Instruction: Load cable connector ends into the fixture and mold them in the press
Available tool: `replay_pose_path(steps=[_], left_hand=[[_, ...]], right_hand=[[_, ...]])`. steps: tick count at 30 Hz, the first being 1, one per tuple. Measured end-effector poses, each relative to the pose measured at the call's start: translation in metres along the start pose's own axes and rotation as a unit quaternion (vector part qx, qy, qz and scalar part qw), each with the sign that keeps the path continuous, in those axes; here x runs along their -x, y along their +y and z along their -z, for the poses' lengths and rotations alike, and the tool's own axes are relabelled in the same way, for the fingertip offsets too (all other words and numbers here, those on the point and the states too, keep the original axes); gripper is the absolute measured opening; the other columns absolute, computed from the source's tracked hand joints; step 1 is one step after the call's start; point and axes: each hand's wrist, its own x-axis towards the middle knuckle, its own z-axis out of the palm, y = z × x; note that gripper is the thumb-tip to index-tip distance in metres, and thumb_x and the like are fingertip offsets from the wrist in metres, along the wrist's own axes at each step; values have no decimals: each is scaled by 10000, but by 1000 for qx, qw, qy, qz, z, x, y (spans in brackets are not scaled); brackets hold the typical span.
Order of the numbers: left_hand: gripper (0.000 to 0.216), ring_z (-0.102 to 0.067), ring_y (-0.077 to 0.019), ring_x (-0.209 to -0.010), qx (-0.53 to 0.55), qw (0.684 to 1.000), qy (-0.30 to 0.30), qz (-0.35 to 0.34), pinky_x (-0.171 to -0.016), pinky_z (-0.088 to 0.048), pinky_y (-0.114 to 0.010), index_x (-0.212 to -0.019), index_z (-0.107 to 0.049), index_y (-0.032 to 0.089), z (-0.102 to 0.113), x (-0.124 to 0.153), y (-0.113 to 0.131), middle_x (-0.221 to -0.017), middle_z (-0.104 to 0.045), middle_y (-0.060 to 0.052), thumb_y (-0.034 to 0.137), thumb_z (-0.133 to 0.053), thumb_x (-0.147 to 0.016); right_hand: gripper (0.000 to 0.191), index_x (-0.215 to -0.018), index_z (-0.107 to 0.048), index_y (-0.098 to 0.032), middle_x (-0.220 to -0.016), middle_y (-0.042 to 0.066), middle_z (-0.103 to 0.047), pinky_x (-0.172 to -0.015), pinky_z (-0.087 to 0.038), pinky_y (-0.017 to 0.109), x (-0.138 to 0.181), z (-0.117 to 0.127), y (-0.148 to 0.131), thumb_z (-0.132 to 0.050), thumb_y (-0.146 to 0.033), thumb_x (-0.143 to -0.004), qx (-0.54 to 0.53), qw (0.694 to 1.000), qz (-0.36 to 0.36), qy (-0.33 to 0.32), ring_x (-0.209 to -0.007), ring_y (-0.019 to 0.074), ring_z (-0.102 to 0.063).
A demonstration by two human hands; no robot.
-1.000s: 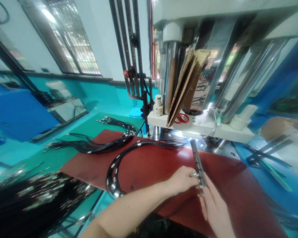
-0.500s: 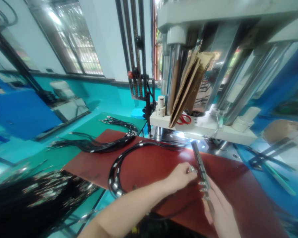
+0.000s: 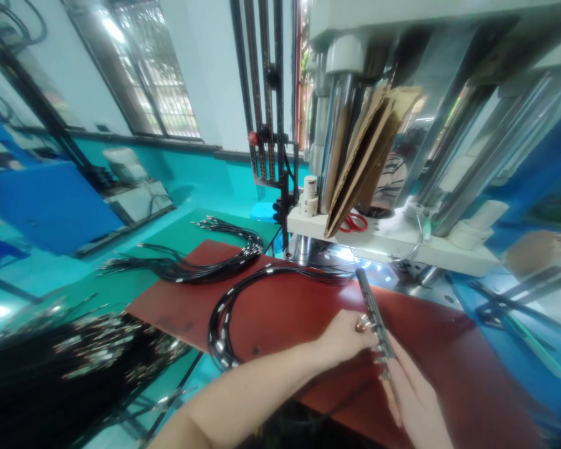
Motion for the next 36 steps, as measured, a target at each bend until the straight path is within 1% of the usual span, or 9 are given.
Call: replay_pose_path(steps=[3,7,14,18,22,25,29,33,36], left_hand=[[245,-408,-69,-522,22,999,-18,36,-518,-302,-208,-645,-519,137,7,0,2,-582,-496,47,307,-679,-571],[346,-377,-58,-504,94,994,-32,39,-514,-274,-207,-580,-478,137,19,1,12,-538,-464,51,398,-702,-548],[407,-290,-45,-415,58,993,-60,84,-430,-177,-211,-606,-540,136,20,1,18,-449,-385,73,520,-672,-579],[357,-423,-65,-508,57,994,-90,39,-516,-316,-206,-714,-643,118,19,-3,11,-562,-527,34,410,-738,-532],[210,-467,-84,-556,9,999,-49,-10,-572,-362,-216,-678,-659,115,20,-7,10,-582,-557,20,307,-681,-595],[147,-416,-64,-479,21,999,-20,15,-482,-307,-201,-611,-632,116,24,-10,16,-520,-524,33,252,-675,-577],[147,-346,-49,-399,27,996,-33,75,-403,-203,-202,-587,-630,117,28,-13,22,-487,-531,29,237,-697,-535],[130,-433,-71,-456,31,998,-43,47,-470,-302,-205,-528,-621,117,26,-16,20,-476,-540,22,218,-701,-514],[119,-450,-80,-468,0,999,-37,27,-502,-326,-217,-527,-626,119,27,-18,18,-473,-538,24,218,-690,-514]], right_hand=[[602,-1207,-538,-230,-619,28,-554,-278,-343,269,5,0,-6,-544,-600,-732,7,1000,-9,-10,-374,155,-432],[596,-1205,-540,-237,-410,-50,-324,-271,-302,278,6,1,-8,-528,-603,-735,8,1000,3,-5,-314,144,-312],[622,-1191,-547,-261,-418,-38,-320,-258,-258,277,4,1,-4,-512,-650,-707,13,1000,2,-4,-307,148,-312],[649,-1212,-529,-230,-424,-38,-339,-261,-255,276,4,1,-5,-524,-643,-711,19,1000,0,-10,-316,143,-304],[612,-1208,-538,-268,-407,-35,-323,-252,-268,288,2,3,-5,-508,-642,-724,20,1000,1,-22,-306,158,-315],[565,-1200,-542,-301,-406,-33,-330,-258,-292,286,0,7,-1,-517,-619,-734,10,999,6,-44,-308,162,-339],[576,-1224,-522,-288,-441,-30,-379,-249,-284,262,-2,11,5,-561,-585,-732,-17,998,-4,-58,-318,147,-348],[616,-1254,-498,-246,-447,-41,-384,-248,-292,235,-3,13,10,-607,-549,-729,-29,998,-14,-62,-322,134,-357],[626,-1263,-493,-246,-530,-12,-508,-254,-345,241,-5,14,13,-615,-543,-726,-29,997,-17,-73,-310,121,-372]])
